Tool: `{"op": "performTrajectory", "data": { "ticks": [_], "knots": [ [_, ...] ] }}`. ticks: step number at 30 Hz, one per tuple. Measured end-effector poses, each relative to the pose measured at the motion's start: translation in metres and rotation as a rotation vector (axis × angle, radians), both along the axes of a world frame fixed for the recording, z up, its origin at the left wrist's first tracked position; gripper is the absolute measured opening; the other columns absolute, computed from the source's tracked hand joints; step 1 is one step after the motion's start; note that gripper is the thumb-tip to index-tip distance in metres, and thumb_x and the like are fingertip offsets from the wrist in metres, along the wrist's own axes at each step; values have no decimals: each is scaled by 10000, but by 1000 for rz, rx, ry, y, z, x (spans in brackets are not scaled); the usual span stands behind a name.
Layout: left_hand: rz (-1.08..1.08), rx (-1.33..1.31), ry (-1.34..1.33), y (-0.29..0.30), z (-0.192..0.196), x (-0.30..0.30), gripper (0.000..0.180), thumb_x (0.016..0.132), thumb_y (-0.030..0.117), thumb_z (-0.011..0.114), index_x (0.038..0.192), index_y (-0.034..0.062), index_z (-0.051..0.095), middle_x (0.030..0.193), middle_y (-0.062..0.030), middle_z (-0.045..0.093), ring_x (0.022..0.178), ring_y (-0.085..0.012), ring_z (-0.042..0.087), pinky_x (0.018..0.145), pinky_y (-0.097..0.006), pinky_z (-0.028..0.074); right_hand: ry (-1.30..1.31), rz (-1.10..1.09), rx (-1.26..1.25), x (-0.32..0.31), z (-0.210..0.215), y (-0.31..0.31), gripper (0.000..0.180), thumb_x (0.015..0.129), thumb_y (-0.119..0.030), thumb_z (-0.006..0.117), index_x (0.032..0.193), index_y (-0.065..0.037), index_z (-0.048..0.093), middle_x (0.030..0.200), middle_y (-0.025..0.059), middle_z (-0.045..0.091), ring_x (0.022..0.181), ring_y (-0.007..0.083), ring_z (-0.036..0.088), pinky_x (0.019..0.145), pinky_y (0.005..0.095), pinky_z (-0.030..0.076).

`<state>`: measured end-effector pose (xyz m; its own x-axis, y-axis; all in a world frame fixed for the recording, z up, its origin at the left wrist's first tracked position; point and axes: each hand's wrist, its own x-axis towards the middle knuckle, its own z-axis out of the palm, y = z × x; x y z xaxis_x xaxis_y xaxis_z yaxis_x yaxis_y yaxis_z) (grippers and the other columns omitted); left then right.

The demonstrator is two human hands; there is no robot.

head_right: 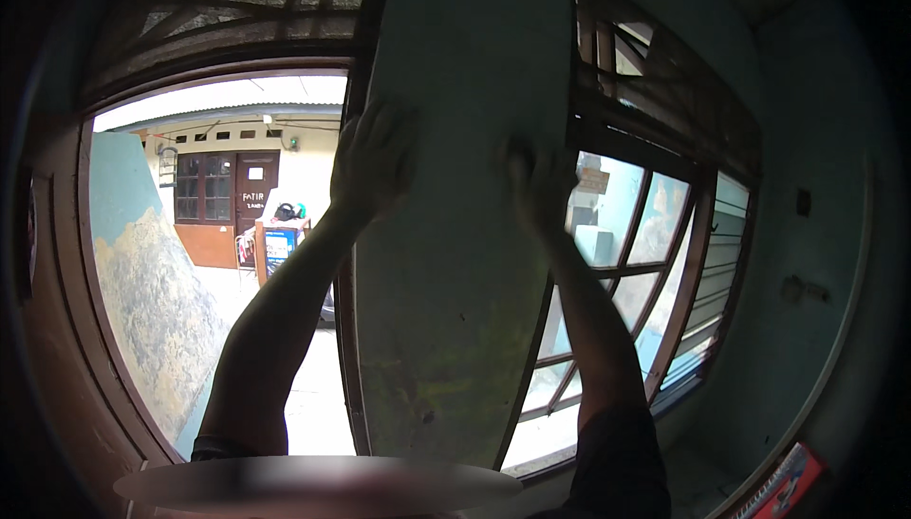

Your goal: Sanding down a wall and doorway frame to prepare for painting.

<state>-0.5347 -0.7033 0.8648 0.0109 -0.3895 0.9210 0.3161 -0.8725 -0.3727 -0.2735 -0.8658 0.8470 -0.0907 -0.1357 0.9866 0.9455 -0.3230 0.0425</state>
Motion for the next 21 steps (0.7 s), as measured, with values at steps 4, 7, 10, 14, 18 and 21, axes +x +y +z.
{"op": "performTrajectory", "data": {
  "ticks": [4, 7, 10, 14, 18, 21],
  "knots": [
    [20, 8, -36, 8, -4, -2, 539, 850, 220, 657, 1374, 120, 581, 1448, -139, 496, 1433, -353, 400, 1100, -522, 386, -37, -125, 123, -29, 34, 11, 472, 1003, -421, 567, 1307, -59, 560, 1242, 254, 551, 1183, 464, 498, 999, 595, 382],
    [0, 32, -99, 19, -9, -13, 525, 846, 209, 662, 1359, 126, 593, 1425, -134, 518, 1419, -347, 422, 1094, -509, 399, 32, -14, 10, -71, -132, 26, 478, 955, -397, 657, 1286, -64, 570, 1241, 270, 549, 1181, 471, 528, 973, 605, 428],
    [-43, 40, -106, 4, -5, -12, 493, 847, 181, 663, 1334, 122, 612, 1405, -133, 540, 1399, -347, 446, 1083, -501, 417, -63, 94, -167, -26, -228, 7, 526, 908, -376, 720, 1317, -83, 566, 1245, 252, 551, 1173, 469, 529, 976, 606, 419],
    [-43, -1, -43, 19, 0, -15, 489, 841, 156, 660, 1327, 124, 624, 1392, -135, 552, 1390, -335, 459, 1082, -501, 428, 11, 54, -164, -43, -76, 9, 493, 982, -383, 615, 1325, -35, 556, 1264, 269, 535, 1174, 474, 502, 1025, 577, 373],
    [-48, -21, -23, 1, 2, 1, 460, 774, 171, 727, 1222, 91, 664, 1247, -153, 639, 1266, -365, 544, 1043, -509, 446, -181, -15, -3, -9, 75, -15, 497, 1006, -419, 587, 1291, -11, 567, 1159, 236, 615, 1056, 437, 582, 926, 527, 443],
    [-100, -11, 169, 6, 0, -46, 441, 777, 96, 685, 1217, 87, 664, 1300, -153, 599, 1179, -399, 561, 922, -483, 511, -193, 27, 34, -35, -15, 24, 487, 997, -439, 594, 1246, -21, 570, 1203, 297, 556, 1101, 507, 524, 946, 584, 404]
  ]
}}
